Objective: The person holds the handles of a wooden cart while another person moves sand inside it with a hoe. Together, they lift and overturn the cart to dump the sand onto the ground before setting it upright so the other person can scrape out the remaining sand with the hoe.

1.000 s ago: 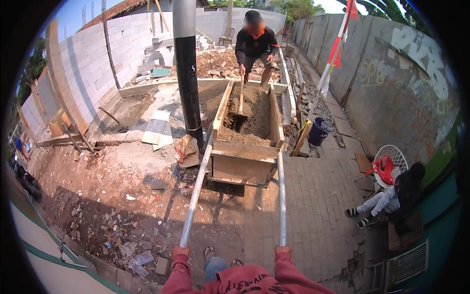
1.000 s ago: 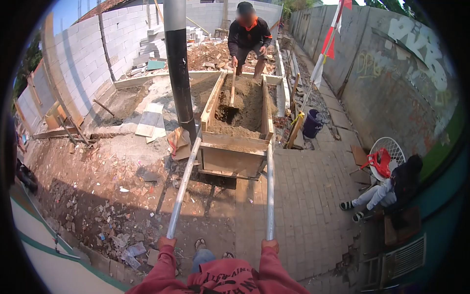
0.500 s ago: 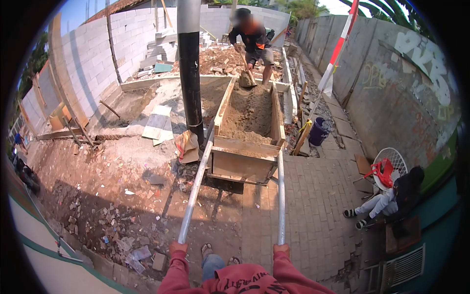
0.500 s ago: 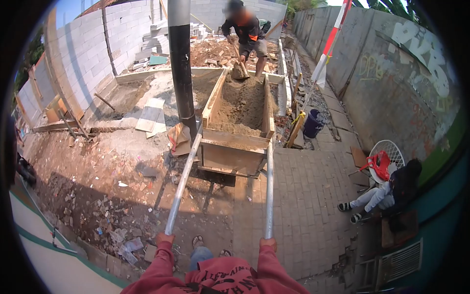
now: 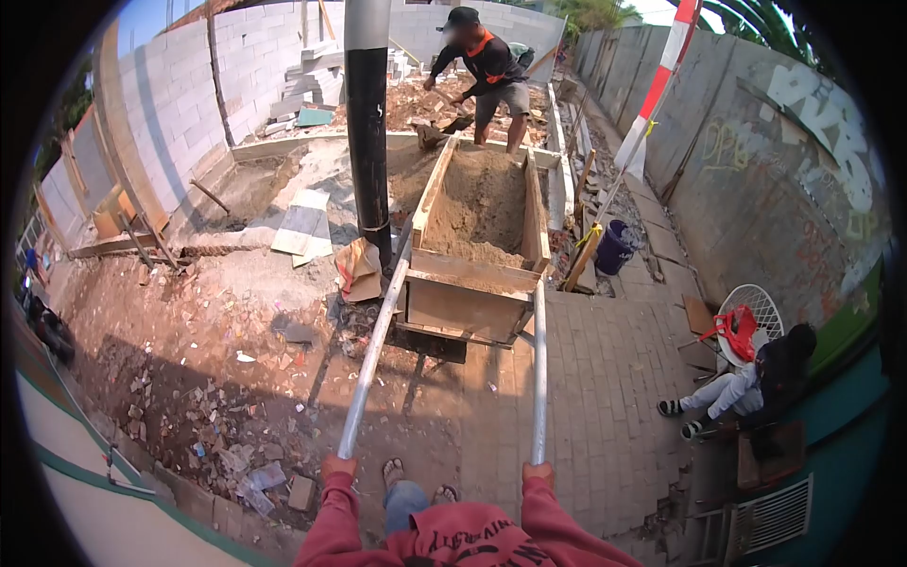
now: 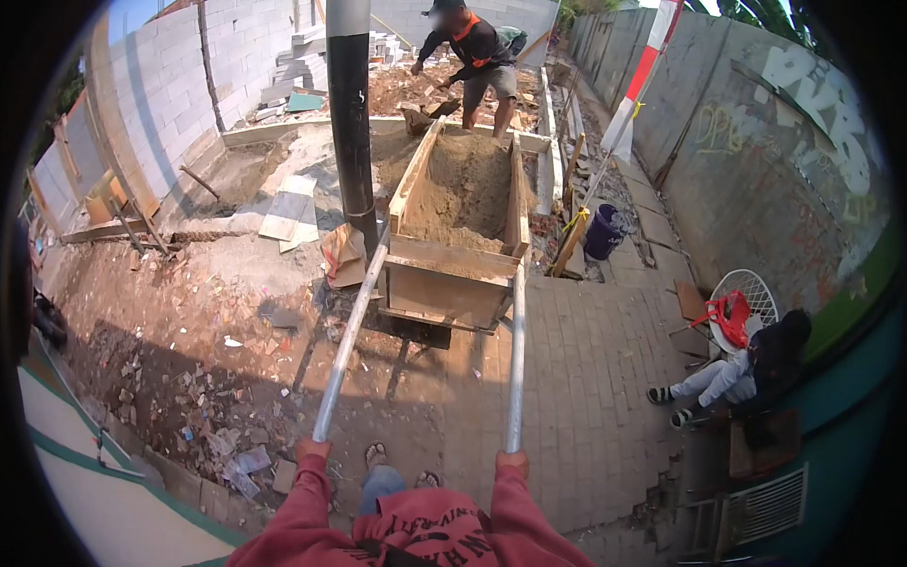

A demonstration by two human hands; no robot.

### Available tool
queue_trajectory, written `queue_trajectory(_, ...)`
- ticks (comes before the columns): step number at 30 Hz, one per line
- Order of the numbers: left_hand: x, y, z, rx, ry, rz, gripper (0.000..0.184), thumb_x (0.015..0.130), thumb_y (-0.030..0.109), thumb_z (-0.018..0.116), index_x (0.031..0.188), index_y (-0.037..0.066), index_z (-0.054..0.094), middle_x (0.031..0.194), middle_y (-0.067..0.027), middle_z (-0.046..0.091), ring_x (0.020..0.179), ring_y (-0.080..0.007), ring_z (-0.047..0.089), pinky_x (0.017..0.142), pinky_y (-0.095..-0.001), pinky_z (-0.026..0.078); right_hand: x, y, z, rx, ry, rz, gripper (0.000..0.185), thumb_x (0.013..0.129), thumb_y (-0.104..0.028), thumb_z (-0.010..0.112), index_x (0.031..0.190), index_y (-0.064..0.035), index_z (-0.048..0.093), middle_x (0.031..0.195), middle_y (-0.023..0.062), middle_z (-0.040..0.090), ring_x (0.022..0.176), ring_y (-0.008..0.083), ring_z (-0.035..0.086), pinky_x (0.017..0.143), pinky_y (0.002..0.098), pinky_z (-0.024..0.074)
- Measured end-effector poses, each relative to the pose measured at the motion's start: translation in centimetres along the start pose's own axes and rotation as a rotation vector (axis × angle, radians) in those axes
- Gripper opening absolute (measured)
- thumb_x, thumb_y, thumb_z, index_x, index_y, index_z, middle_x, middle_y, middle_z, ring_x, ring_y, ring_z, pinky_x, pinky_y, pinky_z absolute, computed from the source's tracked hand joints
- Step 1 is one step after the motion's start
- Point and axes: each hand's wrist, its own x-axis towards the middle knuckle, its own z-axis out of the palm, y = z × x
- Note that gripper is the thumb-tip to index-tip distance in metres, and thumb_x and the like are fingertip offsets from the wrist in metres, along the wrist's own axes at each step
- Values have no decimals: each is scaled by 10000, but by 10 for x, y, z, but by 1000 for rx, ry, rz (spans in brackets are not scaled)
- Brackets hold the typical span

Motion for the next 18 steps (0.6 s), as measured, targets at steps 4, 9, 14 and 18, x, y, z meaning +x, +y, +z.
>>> queue_trajectory(4, -7, 8, -9, -15, 0, -5, 454, 659, 354, 772, 968, 22, 746, 964, -256, 708, 935, -418, 690, 831, -483, 548, 1, -1, 2, -3, 30, 17, 382, 692, -283, 708, 981, -34, 725, 1016, 243, 700, 995, 424, 665, 873, 490, 524)
queue_trajectory(9, -10, 11, -14, -12, -8, -20, 448, 664, 357, 768, 972, 32, 750, 965, -250, 710, 936, -417, 691, 829, -482, 549, 1, -2, 4, -27, 51, 13, 383, 693, -286, 709, 981, -35, 728, 1010, 239, 704, 985, 420, 671, 868, 486, 529)
queue_trajectory(14, -5, 6, -8, -15, 9, -25, 496, 626, 372, 807, 999, 52, 741, 964, -240, 716, 927, -403, 700, 822, -482, 557, 1, -3, 4, -26, 52, 7, 377, 690, -290, 712, 969, -37, 732, 994, 236, 708, 971, 417, 677, 863, 485, 532)
queue_trajectory(18, -8, 9, -13, 5, -4, -14, 493, 627, 364, 805, 1002, 52, 738, 968, -241, 714, 926, -408, 697, 820, -483, 556, 0, -3, 2, -25, 30, 11, 402, 705, -294, 708, 995, -17, 725, 1021, 252, 698, 992, 419, 672, 866, 490, 529)
